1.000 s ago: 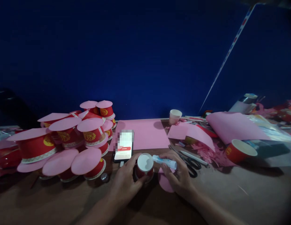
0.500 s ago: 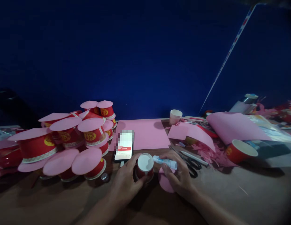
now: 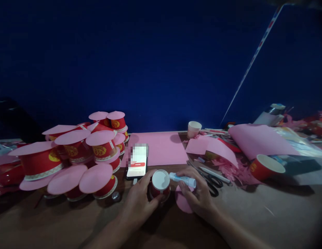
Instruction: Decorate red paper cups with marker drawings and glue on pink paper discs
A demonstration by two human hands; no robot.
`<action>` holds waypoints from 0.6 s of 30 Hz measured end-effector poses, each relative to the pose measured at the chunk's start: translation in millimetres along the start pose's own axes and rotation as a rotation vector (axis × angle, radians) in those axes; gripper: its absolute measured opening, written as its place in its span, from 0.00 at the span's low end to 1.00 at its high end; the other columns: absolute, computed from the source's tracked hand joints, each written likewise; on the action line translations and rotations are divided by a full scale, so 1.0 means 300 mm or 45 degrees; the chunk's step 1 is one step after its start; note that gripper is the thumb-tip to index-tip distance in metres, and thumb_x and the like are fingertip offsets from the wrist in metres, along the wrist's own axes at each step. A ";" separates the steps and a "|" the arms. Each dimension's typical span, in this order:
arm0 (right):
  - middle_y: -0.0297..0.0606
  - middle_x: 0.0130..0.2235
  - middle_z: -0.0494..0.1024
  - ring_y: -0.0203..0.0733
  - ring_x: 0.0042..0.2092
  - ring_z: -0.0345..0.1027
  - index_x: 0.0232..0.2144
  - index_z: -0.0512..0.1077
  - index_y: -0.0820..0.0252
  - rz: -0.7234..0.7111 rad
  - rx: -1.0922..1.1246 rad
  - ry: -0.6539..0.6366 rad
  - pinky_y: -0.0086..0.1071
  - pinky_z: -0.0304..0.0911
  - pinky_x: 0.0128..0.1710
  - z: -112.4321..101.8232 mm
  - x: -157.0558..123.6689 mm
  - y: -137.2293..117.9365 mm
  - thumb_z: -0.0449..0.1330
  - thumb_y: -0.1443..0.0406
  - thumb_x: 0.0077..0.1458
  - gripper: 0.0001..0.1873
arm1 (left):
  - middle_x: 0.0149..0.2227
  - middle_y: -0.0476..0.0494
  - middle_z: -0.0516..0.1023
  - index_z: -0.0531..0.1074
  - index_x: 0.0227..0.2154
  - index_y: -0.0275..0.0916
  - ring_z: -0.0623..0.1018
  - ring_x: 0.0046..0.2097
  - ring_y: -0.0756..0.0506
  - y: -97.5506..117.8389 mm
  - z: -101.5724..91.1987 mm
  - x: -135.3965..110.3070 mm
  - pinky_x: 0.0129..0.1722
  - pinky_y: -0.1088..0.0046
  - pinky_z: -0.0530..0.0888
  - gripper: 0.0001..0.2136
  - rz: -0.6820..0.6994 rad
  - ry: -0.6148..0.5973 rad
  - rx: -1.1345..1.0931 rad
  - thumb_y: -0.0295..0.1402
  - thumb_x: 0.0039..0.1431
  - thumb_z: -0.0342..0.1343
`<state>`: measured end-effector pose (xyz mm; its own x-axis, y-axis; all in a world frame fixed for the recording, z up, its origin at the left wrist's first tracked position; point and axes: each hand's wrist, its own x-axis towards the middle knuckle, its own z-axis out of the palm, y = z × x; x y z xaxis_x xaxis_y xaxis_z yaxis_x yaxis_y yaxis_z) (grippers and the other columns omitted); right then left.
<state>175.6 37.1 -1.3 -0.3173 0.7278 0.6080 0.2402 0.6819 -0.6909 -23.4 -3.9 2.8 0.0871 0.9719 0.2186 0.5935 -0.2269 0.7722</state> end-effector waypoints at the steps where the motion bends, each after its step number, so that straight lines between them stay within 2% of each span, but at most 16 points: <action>1: 0.37 0.36 0.72 0.40 0.38 0.67 0.39 0.68 0.56 0.000 0.005 0.000 0.33 0.61 0.38 0.000 0.000 0.000 0.56 0.70 0.54 0.10 | 0.48 0.43 0.74 0.62 0.50 0.44 0.74 0.48 0.41 0.000 0.000 0.000 0.46 0.62 0.71 0.22 0.001 -0.006 0.002 0.37 0.51 0.58; 11: 0.39 0.36 0.72 0.42 0.37 0.66 0.39 0.69 0.57 0.011 0.008 -0.007 0.35 0.62 0.37 0.000 -0.001 0.002 0.55 0.68 0.54 0.08 | 0.49 0.45 0.73 0.61 0.51 0.45 0.73 0.49 0.42 -0.004 0.002 -0.004 0.47 0.65 0.70 0.23 0.000 -0.014 -0.012 0.36 0.51 0.58; 18: 0.38 0.35 0.72 0.42 0.37 0.66 0.38 0.69 0.57 0.007 -0.004 -0.019 0.35 0.62 0.37 -0.003 0.002 -0.003 0.55 0.69 0.54 0.08 | 0.49 0.43 0.73 0.61 0.50 0.45 0.73 0.49 0.41 0.001 -0.003 0.001 0.48 0.61 0.69 0.23 -0.005 -0.023 0.007 0.35 0.51 0.58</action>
<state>176.1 37.0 0.2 -0.3299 0.7303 0.5982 0.2447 0.6782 -0.6930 -23.7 -3.9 3.6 0.0993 0.9738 0.2047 0.5984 -0.2228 0.7696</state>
